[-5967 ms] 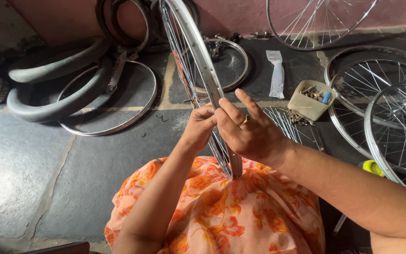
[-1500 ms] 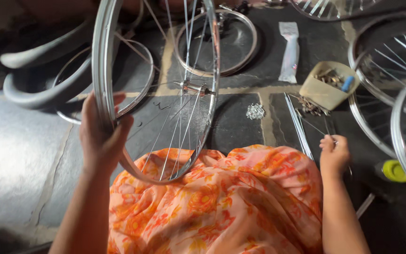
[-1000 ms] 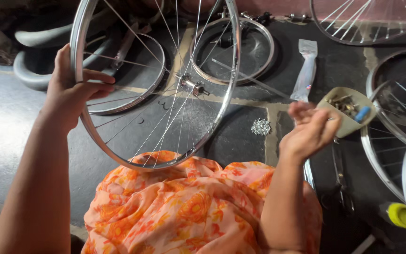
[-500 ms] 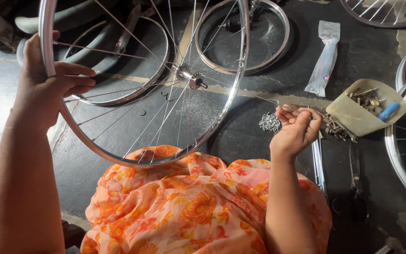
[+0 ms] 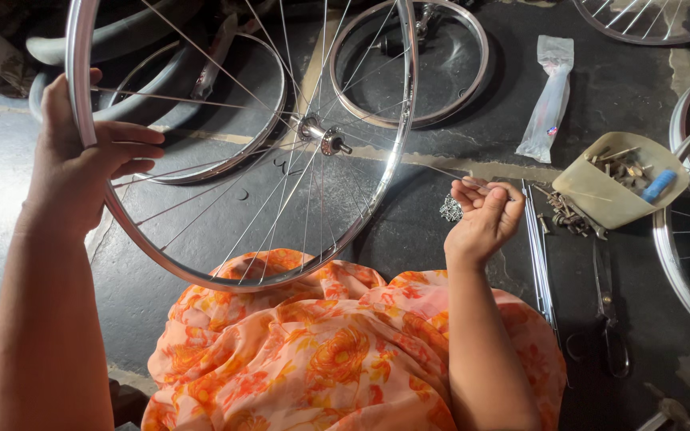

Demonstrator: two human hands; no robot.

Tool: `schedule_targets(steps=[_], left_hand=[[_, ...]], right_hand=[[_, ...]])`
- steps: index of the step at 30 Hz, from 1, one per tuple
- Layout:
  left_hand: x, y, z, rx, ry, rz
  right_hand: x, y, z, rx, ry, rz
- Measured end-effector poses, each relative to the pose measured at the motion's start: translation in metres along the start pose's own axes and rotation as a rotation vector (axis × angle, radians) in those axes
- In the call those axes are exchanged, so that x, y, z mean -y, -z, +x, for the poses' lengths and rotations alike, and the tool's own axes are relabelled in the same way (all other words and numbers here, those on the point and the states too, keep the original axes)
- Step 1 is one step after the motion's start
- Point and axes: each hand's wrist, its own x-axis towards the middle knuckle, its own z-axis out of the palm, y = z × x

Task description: The person laces a bicycle wheel by inserting spokes through the rim and hub, then threading nipples onto the spoke ends. They rotate the wheel to access different holes and continue adding spokes one at a time.

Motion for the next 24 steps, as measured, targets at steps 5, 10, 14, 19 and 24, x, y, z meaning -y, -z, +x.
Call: schedule_targets(steps=[5, 10, 14, 19, 24], left_hand=[[-0.007, -0.008, -0.008, 0.007, -0.006, -0.056], [-0.01, -0.021, -0.043, -0.054, 0.013, -0.115], [-0.004, -0.03, -0.078, -0.065, 0.011, -0.185], [0.022, -0.056, -0.114, -0.063, -0.134, -0.244], [0.052, -0.099, -0.152, -0.096, -0.309, -0.294]], right_hand=[[-0.009, -0.009, -0.008, -0.038, -0.096, 0.039], [-0.024, -0.024, -0.035, -0.181, -0.308, 0.075], [-0.034, -0.029, -0.043, -0.102, -0.317, 0.11], [-0.043, -0.067, -0.042, 0.144, -0.411, -0.002], [-0.024, -0.105, -0.042, -0.026, -0.568, -0.192]])
